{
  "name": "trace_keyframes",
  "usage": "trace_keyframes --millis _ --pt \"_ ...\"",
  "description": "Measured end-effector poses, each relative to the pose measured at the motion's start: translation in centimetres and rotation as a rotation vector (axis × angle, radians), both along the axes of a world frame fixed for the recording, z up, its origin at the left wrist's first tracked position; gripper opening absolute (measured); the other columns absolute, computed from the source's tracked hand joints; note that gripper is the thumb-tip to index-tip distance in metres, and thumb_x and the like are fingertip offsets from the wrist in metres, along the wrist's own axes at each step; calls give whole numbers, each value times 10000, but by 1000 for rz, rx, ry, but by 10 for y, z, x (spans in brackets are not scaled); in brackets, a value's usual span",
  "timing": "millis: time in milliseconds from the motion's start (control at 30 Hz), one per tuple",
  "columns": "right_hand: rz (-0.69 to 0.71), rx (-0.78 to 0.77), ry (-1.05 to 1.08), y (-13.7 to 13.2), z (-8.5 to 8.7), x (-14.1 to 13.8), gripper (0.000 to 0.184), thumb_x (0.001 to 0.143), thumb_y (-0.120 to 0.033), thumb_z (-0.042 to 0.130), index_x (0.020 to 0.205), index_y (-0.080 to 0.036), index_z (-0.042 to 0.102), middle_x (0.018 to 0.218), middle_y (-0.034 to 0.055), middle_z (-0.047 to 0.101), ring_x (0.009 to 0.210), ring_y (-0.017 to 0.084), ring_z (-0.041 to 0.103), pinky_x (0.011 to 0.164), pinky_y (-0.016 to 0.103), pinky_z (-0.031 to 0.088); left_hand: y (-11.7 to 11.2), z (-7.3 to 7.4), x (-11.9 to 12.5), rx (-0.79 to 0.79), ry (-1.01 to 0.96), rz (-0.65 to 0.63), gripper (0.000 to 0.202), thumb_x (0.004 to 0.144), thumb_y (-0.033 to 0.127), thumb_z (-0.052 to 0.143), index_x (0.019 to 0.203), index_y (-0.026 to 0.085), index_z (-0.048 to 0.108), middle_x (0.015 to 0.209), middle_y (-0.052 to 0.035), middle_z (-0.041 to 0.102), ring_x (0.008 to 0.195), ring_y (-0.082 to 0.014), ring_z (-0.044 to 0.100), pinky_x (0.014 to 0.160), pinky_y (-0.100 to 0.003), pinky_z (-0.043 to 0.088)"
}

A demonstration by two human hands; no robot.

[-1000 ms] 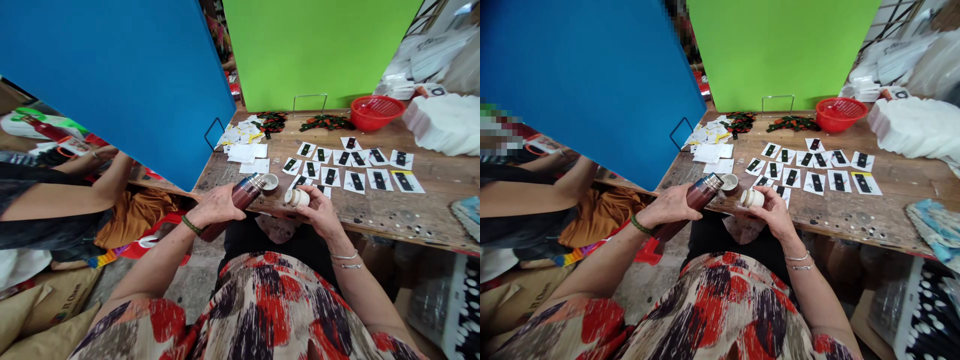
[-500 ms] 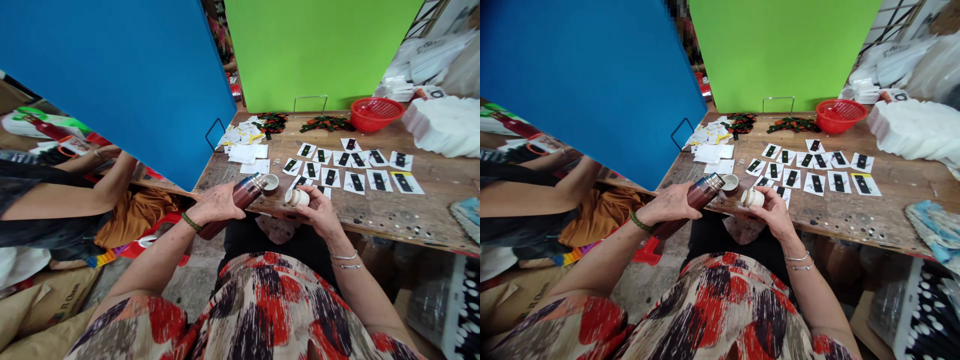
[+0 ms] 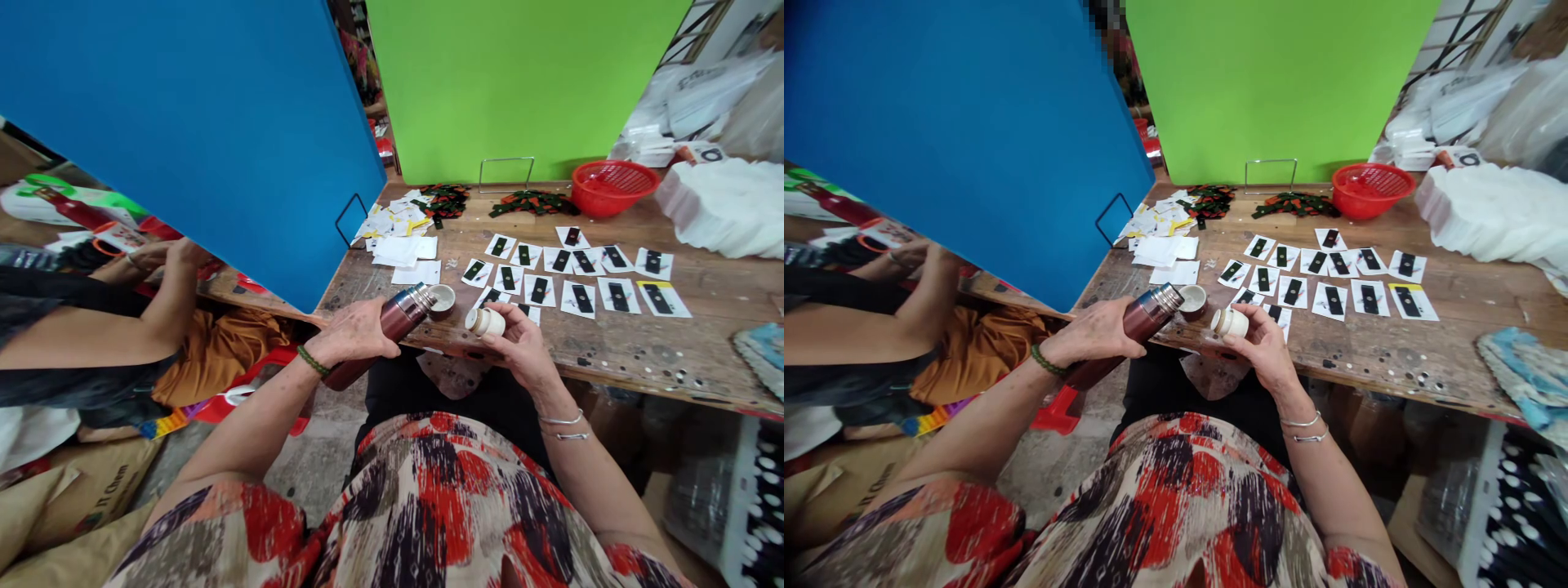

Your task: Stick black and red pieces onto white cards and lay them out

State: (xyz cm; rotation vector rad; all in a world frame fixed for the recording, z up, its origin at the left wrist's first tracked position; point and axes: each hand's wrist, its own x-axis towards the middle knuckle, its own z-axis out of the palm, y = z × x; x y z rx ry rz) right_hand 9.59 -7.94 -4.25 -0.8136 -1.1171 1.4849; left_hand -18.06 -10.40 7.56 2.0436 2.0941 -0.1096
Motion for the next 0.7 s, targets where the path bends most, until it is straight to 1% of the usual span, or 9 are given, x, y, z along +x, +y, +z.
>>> trace_keyframes --millis 100,267,433,600,700 --pt "-8 8 -29 0 0 0 615 617 -422 939 1142 -270 659 1113 47 714 1017 236 669 973 419 545 1 -1 -1 -6 -10 -10 701 569 541 776 1169 206 641 1053 -119 713 957 -349 684 779 -404 510" --pt "-11 -9 -17 0 2 0 608 609 -407 943 1132 -271 664 1109 44 720 1017 234 672 967 414 551 2 2 1 -24 -18 -28 704 577 529 768 1179 192 630 1068 -131 715 961 -359 686 778 -413 516" --pt "-24 7 -62 -1 1 -1 598 641 -411 925 1154 -271 650 1126 47 714 1021 237 674 970 423 548 4 3 1 -37 -26 -22 700 577 534 772 1177 207 621 1081 -119 715 984 -353 689 794 -409 522" --pt "-34 -13 -60 -2 2 -2 593 634 -398 930 1140 -267 650 1116 44 713 1006 226 674 966 409 554 5 -5 -3 -37 -74 -17 691 579 549 773 1155 202 615 1082 -118 710 971 -347 691 767 -396 518" --pt "-51 -26 -69 -2 2 -3 584 641 -391 928 1136 -263 646 1111 46 714 1002 222 674 962 407 557 5 -13 -6 -7 -165 -20 694 577 532 785 1160 199 612 1084 -113 709 976 -340 688 781 -398 519"
